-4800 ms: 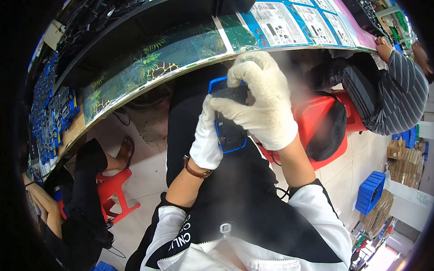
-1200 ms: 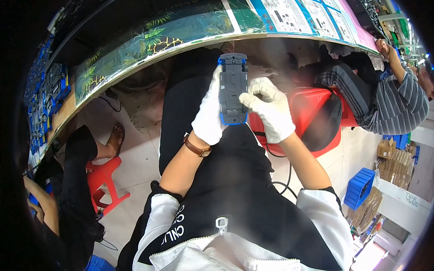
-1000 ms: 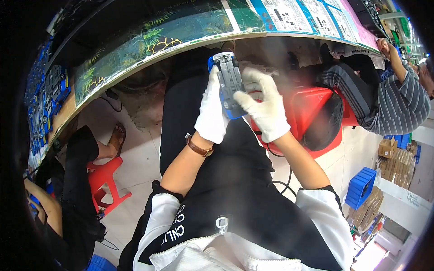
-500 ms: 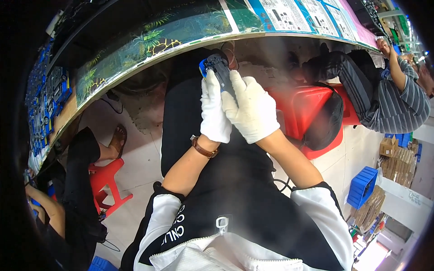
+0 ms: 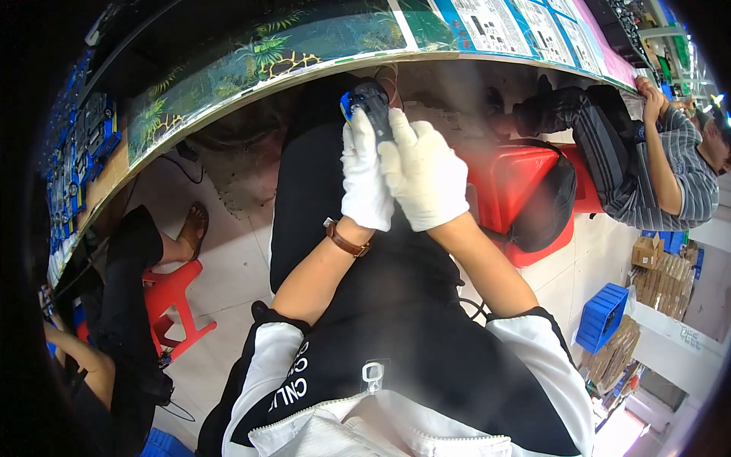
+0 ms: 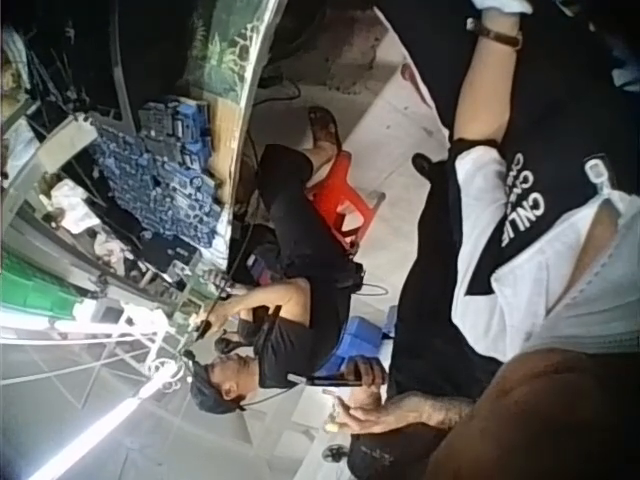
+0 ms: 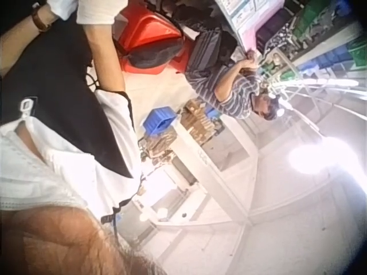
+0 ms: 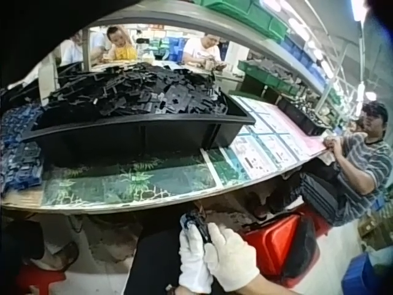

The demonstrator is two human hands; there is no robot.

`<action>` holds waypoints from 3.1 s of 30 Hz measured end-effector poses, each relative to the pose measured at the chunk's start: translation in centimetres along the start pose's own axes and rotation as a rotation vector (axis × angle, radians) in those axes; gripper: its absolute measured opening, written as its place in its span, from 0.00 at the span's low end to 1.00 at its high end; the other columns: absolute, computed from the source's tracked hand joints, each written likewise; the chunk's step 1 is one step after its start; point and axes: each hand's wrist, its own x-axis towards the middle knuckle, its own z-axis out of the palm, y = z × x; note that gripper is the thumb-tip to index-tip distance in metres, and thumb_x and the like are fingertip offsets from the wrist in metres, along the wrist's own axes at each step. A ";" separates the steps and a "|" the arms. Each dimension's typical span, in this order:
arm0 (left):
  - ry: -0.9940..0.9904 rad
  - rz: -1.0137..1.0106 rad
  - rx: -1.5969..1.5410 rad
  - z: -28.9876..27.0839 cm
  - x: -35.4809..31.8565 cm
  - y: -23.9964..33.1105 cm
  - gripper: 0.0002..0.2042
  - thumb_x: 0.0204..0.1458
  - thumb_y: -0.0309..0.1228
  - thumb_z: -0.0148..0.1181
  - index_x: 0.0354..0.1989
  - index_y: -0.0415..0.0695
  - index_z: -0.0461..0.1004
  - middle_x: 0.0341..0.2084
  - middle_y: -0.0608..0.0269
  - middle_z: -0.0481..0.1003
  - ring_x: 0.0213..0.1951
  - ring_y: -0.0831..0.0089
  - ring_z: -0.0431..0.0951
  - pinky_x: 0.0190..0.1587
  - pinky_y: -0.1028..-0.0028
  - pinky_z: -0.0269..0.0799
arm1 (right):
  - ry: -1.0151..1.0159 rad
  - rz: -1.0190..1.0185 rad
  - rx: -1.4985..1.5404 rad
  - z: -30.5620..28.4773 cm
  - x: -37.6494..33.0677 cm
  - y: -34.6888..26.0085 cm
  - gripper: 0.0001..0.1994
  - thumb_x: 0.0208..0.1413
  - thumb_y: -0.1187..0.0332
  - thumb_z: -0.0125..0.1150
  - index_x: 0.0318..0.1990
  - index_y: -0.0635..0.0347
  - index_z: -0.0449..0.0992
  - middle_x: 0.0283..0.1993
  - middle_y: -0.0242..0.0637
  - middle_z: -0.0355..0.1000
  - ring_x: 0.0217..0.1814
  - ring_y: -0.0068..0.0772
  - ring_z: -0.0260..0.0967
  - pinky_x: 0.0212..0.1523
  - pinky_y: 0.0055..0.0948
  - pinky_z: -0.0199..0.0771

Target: The person assembles toy cars by taking plastic chassis pieces from a tray and snapping them onto toy car bodies by hand.

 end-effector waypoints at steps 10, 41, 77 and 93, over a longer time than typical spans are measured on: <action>-0.056 -0.246 -0.190 -0.5 0.6 4.0 0.36 0.58 0.67 0.37 0.47 0.43 0.72 0.33 0.62 0.77 0.35 0.68 0.78 0.40 0.69 0.76 | 0.151 -0.255 0.278 -2.3 -2.5 2.8 0.27 0.44 0.67 0.72 0.54 0.56 0.72 0.50 0.42 0.71 0.50 0.46 0.72 0.47 0.37 0.75; -0.544 -0.572 0.064 0.8 -0.7 1.6 0.30 0.60 0.57 0.48 0.55 0.40 0.69 0.42 0.53 0.77 0.38 0.65 0.80 0.42 0.66 0.78 | -0.053 -0.049 0.972 -5.3 2.1 8.7 0.27 0.47 0.89 0.47 0.58 0.65 0.71 0.57 0.37 0.70 0.60 0.33 0.68 0.61 0.28 0.65; -0.243 -0.292 -0.154 -1.2 0.2 0.2 0.31 0.59 0.64 0.42 0.54 0.51 0.71 0.46 0.70 0.76 0.47 0.75 0.76 0.51 0.71 0.73 | 0.336 0.037 0.200 1.1 -0.8 0.1 0.33 0.44 0.59 0.72 0.59 0.58 0.68 0.48 0.45 0.69 0.47 0.45 0.72 0.40 0.37 0.76; -0.161 -0.221 -0.070 -0.2 0.0 1.7 0.39 0.56 0.70 0.33 0.60 0.50 0.67 0.48 0.69 0.74 0.50 0.73 0.74 0.56 0.70 0.68 | 0.267 0.105 0.576 1.3 -0.7 -0.1 0.27 0.38 0.74 0.74 0.51 0.58 0.75 0.44 0.34 0.74 0.43 0.32 0.74 0.46 0.29 0.73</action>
